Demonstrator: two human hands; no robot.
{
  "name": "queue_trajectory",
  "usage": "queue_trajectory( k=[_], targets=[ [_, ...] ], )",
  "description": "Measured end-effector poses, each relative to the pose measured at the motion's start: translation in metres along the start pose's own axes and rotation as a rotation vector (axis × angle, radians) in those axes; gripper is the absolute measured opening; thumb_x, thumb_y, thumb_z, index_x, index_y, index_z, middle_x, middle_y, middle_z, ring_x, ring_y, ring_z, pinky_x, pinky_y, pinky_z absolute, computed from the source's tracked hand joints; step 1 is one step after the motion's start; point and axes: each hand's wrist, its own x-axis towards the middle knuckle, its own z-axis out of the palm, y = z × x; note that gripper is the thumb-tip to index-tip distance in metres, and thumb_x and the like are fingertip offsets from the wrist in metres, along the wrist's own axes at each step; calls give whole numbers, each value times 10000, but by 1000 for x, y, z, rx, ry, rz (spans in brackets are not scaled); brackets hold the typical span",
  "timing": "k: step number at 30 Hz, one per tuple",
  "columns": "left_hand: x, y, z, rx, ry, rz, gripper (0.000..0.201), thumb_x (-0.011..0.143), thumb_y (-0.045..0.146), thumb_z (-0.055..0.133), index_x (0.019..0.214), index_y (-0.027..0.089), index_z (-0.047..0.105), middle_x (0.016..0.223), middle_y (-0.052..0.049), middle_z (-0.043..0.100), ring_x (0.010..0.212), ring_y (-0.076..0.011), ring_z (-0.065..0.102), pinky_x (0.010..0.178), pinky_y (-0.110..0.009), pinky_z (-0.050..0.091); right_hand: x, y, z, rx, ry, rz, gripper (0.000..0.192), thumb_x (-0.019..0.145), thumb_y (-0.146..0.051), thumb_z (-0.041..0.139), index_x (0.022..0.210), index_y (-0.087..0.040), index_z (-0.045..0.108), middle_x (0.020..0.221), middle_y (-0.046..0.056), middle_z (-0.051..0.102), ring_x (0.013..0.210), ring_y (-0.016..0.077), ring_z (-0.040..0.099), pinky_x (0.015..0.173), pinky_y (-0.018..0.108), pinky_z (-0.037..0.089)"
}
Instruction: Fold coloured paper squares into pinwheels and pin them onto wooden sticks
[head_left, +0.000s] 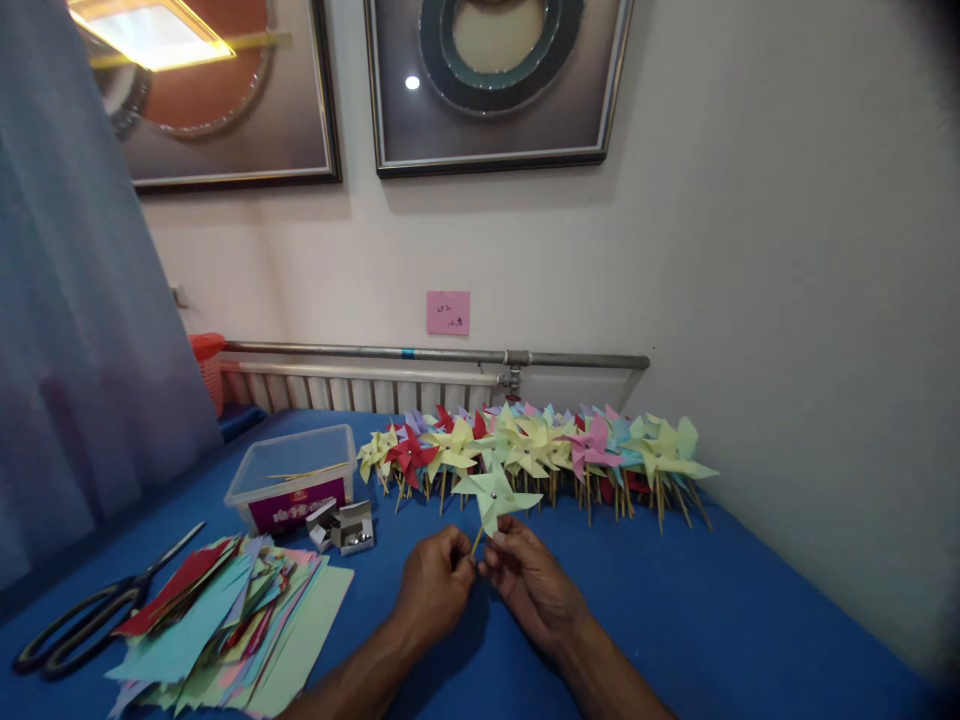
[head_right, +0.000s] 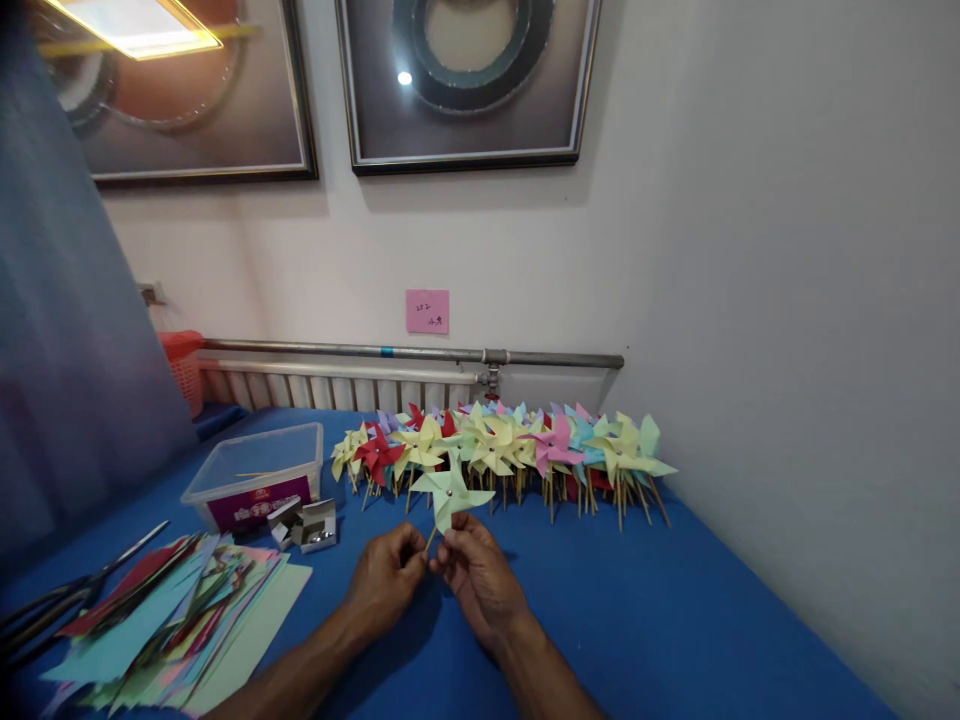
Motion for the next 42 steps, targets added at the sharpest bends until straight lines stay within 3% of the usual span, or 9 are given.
queue_trajectory(
  k=[7,12,21,29,36,42],
  targets=[
    [0,2,-1,1,-10,-5,85,790,168,519,713,193,544,610,46,527,591,-120,452,575,-242,289,1,1,0,21,14,-12,389,573,-248,921,861,-217,661,638,-77,586,583,107,541,659,282,523],
    [1,-1,-2,-19,0,-14,92,805,184,527,717,192,551,595,50,524,577,-116,442,570,-239,291,1,0,-1,7,27,-2,355,645,-354,910,854,-227,653,634,-81,572,600,117,571,653,274,504],
    [2,-3,-1,-9,1,-17,83,805,188,534,730,190,568,597,51,538,579,-119,450,576,-243,295,1,-3,-1,-13,20,-11,403,597,-247,913,894,-235,641,744,-56,673,604,105,599,640,253,508],
    [2,-5,0,-13,0,-23,87,804,188,534,720,194,558,602,49,540,582,-119,455,569,-240,294,0,-4,1,12,42,9,436,546,-231,946,867,-228,650,655,-81,629,587,92,584,625,237,511],
    [3,-4,-3,-12,14,-31,83,806,179,546,727,190,568,597,54,540,576,-116,454,574,-241,290,2,-6,0,29,28,11,399,594,-349,952,843,-214,671,691,-58,647,604,94,592,636,243,522],
    [2,0,-5,-2,16,-35,85,809,177,549,726,190,562,606,51,547,590,-117,460,586,-243,290,2,-8,-1,28,10,11,395,577,-284,961,845,-215,679,695,-59,631,607,89,584,653,245,530]
  ],
)
